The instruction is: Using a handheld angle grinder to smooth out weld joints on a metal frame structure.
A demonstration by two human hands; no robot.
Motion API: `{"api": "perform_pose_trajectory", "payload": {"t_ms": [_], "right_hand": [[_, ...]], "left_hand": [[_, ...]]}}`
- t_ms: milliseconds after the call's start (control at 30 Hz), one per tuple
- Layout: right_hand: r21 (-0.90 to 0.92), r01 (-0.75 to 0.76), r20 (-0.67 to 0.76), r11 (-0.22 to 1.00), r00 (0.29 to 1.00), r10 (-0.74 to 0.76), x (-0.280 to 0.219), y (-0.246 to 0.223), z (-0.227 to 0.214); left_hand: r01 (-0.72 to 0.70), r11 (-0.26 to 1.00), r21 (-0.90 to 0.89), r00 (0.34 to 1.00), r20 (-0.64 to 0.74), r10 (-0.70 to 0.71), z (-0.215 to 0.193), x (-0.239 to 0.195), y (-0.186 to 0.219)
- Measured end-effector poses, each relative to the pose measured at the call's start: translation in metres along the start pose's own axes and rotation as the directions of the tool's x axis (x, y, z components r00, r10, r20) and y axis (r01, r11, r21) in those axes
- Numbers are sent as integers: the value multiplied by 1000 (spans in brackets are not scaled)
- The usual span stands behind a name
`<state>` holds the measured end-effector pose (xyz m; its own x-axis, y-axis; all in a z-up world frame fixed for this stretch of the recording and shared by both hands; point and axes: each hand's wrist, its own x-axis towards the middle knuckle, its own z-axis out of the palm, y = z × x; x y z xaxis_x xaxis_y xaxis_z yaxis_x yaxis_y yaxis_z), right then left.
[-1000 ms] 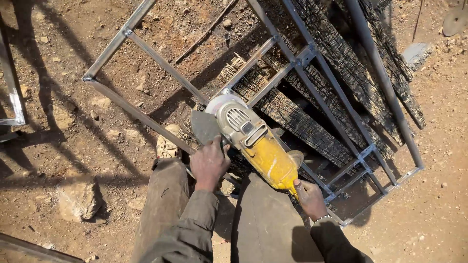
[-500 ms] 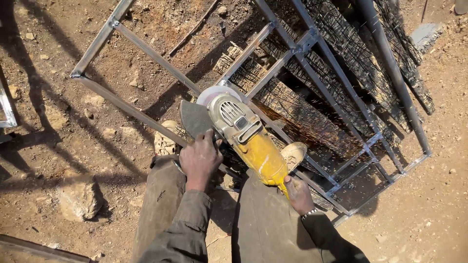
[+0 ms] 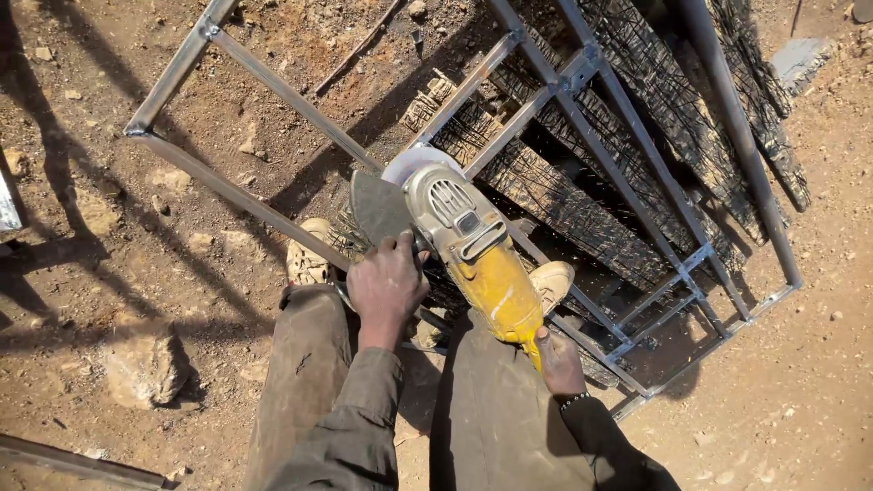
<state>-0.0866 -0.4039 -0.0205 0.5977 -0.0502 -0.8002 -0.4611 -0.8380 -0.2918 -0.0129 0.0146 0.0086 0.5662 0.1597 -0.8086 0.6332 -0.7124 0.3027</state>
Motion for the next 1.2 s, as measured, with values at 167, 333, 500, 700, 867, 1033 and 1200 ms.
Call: {"api": "perform_pose_trajectory", "payload": {"t_ms": [167, 333, 500, 700, 867, 1033, 1200], "right_hand": [[-47, 3, 30, 999, 1000, -1, -5, -43, -28], [-107, 43, -1, 993, 999, -44, -13, -143, -44], [-246, 26, 20, 969, 1000, -22, 5, -75, -75], [-309, 49, 21, 950, 999, -45, -8, -141, -74], [-313, 53, 19, 948, 999, -49, -13, -141, -68], [-283, 50, -31, 958, 998, -61, 0, -78, -64], [-261, 18, -23, 965, 999, -25, 4, -63, -63]], "left_hand": [[63, 998, -12, 998, -2, -63, 6, -16, -2], [73, 995, -73, 997, -30, -75, 9, -7, -9], [145, 972, -185, 989, 12, -145, 30, -22, -2], [134, 961, -244, 991, 22, -133, 33, -18, -6], [154, 955, -254, 987, -3, -160, 39, -22, -10], [94, 972, -214, 994, -40, -105, 26, -15, -7], [132, 976, -175, 990, -17, -137, 24, -17, -6]]}}
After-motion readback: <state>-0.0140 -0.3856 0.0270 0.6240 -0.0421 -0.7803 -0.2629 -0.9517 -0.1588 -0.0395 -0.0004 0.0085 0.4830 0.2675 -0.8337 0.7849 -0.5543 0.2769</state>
